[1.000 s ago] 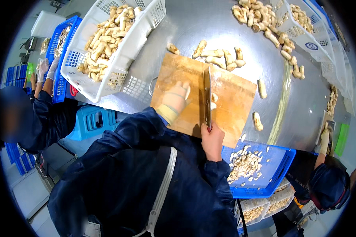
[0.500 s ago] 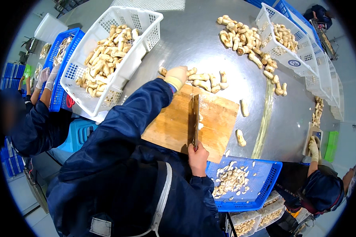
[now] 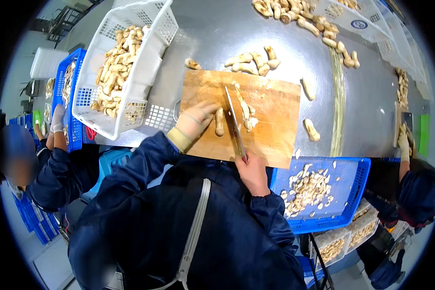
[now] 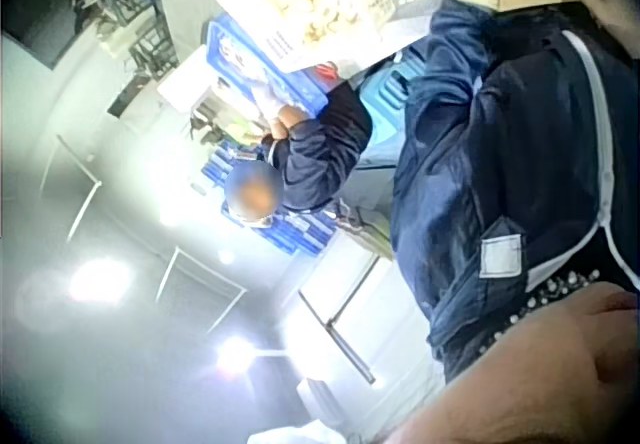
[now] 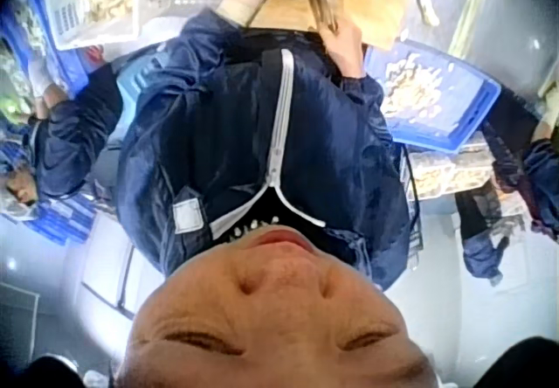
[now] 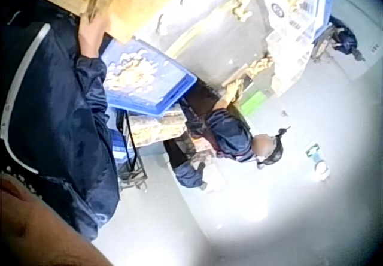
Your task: The person uses a large knife to chop mushrooms into slices on a wooden cutting board, moving the sliced pieces into a blue tray and gathering more mushrooms from a pile on the table.
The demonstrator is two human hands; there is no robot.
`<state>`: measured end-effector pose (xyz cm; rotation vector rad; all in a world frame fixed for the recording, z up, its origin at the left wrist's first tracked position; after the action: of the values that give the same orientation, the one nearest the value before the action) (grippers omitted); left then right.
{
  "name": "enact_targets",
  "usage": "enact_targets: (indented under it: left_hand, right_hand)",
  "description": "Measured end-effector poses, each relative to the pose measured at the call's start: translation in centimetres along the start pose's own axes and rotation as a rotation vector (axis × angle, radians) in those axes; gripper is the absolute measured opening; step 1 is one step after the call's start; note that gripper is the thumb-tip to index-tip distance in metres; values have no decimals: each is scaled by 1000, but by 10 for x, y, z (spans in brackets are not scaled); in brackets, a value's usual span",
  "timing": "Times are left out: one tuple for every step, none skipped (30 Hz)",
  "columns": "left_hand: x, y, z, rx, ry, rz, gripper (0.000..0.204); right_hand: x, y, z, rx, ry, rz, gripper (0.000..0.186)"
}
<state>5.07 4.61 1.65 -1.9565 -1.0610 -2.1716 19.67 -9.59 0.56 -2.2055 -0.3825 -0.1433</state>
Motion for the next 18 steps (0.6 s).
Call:
enact_targets:
  left_hand:
    - [-8,-19,-11,317,51,-275,30]
    - [-24,-32,-32,642,103,-545,30]
    - [-46,-23,-40,681,88,-748,30]
    - [-56,-21,-40,688,79,-748,30]
    - [-59,-18,-37,777,80,-785,31]
    - [-50,-11,-32,867,82,-820,32]
    - [-42,0,-24,834,110,-1015,34]
    - [-41,-2,-25,837,115,-1015,34]
    - [-42,-5,-25,830,121,-1009,30]
    - [-43,-9,-25,824,128,-1002,26]
    - [-49,-16,-29,827,126,-1004,26]
    - [-53,-23,-34,851,106,-952,27]
    - [-59,-29,-39,875,86,-899,28]
    - [-51,-24,-36,877,77,-902,28]
    - [-38,-17,-32,935,20,-896,30]
    - [-34,-13,-30,992,-37,-888,32]
    - [-37,-15,-31,997,-37,-887,32]
    - [-41,-20,-32,992,-30,-821,34]
  right_hand:
    - [-1,-3,-3,31,22,6,31]
    - [-1,-9,-6,65,41,11,31]
    - [-2,-10,-7,58,36,18,31]
    - [-3,-13,-7,52,33,12,30]
    - [-2,-17,-8,46,34,1,30]
    - [-2,-20,-10,42,33,4,30]
    - [-2,-27,-13,69,45,-35,30]
    - [-3,-34,-14,101,54,-77,30]
    - [-4,-36,-14,103,49,-79,30]
    - [-6,-36,-15,89,21,-57,30]
    - [-9,-34,-15,70,-5,-32,30]
    - [-11,-34,-15,66,-8,-31,30]
    - [-12,-35,-15,63,-18,-19,30]
    - [-13,-35,-16,54,-23,-4,29]
    - [-13,-36,-18,47,-23,0,29]
    - [-11,-43,-21,86,-3,-75,28]
    - [-12,-51,-24,132,12,-153,28]
    - [-15,-53,-28,131,9,-150,28]
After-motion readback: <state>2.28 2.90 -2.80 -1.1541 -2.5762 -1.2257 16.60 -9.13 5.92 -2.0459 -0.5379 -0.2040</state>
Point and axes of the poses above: each hand's wrist, its own z-axis towards the middle knuckle, its own x-axis out of the back of the hand, y = z × x, the point moved 7 cm from there along z, towards the middle knuckle, and after that the axes turned 14 degrees about -y, right-handed, at the moved point
